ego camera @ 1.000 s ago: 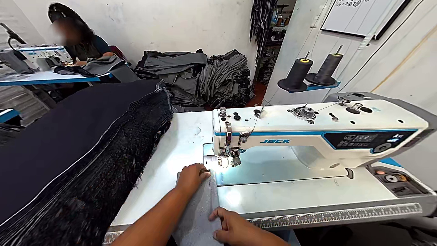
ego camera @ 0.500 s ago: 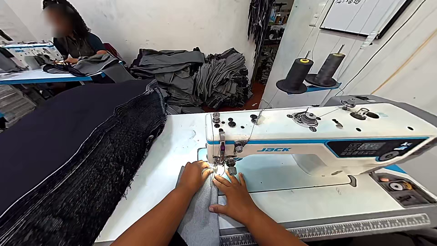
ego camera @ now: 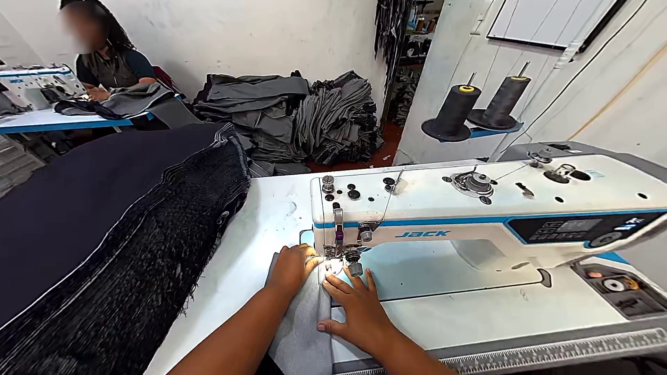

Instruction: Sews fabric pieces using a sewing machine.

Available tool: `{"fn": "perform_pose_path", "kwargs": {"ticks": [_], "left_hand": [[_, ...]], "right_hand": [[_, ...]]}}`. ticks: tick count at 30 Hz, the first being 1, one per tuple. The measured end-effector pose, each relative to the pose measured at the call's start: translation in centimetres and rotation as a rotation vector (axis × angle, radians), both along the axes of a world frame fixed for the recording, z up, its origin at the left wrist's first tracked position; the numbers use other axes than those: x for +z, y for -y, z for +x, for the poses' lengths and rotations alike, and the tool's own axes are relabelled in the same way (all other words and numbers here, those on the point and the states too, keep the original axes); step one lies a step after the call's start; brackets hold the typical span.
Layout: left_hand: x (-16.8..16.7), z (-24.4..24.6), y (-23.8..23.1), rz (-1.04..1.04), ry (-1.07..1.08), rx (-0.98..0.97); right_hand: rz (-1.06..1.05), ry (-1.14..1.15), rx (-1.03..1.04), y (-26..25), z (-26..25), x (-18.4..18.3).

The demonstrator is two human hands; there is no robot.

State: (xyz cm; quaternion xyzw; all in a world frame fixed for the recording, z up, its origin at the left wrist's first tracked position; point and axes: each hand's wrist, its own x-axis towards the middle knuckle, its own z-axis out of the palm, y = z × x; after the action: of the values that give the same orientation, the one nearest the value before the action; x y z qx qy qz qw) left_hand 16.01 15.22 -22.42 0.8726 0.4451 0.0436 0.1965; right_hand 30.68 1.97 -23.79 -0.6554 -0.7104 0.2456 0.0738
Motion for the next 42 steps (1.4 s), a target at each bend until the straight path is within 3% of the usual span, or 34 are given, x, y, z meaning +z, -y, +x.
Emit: {"fn": "perform_pose_path", "kwargs": {"ticks": [5,9,15,20,26,28,30,33,36,42], "left_hand": [[-0.1,0.9,-2.3,0.102,-0.019,0.036],[-0.3,1.2,-3.7,0.134,0.016,0.080],[-0.6,1.5,-2.9,0.344,-0.003,0.061],[0.4,1.3,-1.8,0.178,-0.145,0.151],[6.2,-1.9,1.7,0.018,-0.413,0.038],[6.9,-4.2,2.8,0.083,-0.339,-0.013],[6.6,-6.9,3.5,0.284,-0.130,-0.048],[5.5,-9.9,2.8,0.699,0.266,-0.174],[6.5,-10.9,2.7,0.841,0.467,-0.172],[8.2,-11.9,3.3,0.964,0.662,0.044]], "right_hand": [[-0.042,0.007,0.019,-0.1,0.1,0.3],[0.039,-0.003,0.018,0.0,0.2,-0.5],[0.124,-0.056,0.000,-0.2,0.5,-1.1],[0.081,-0.018,0.019,0.1,0.1,-0.9],[0.060,-0.059,0.155,3.5,-2.4,-0.7],[0.083,-0.068,0.185,3.8,-2.9,-0.8],[0.158,-0.181,0.173,3.5,-3.1,-1.0],[0.218,-0.654,0.073,1.5,-3.7,-0.6],[0.095,-1.041,-0.058,-0.2,-5.5,1.3],[0.452,-1.026,0.000,0.7,-7.8,3.2]]}}
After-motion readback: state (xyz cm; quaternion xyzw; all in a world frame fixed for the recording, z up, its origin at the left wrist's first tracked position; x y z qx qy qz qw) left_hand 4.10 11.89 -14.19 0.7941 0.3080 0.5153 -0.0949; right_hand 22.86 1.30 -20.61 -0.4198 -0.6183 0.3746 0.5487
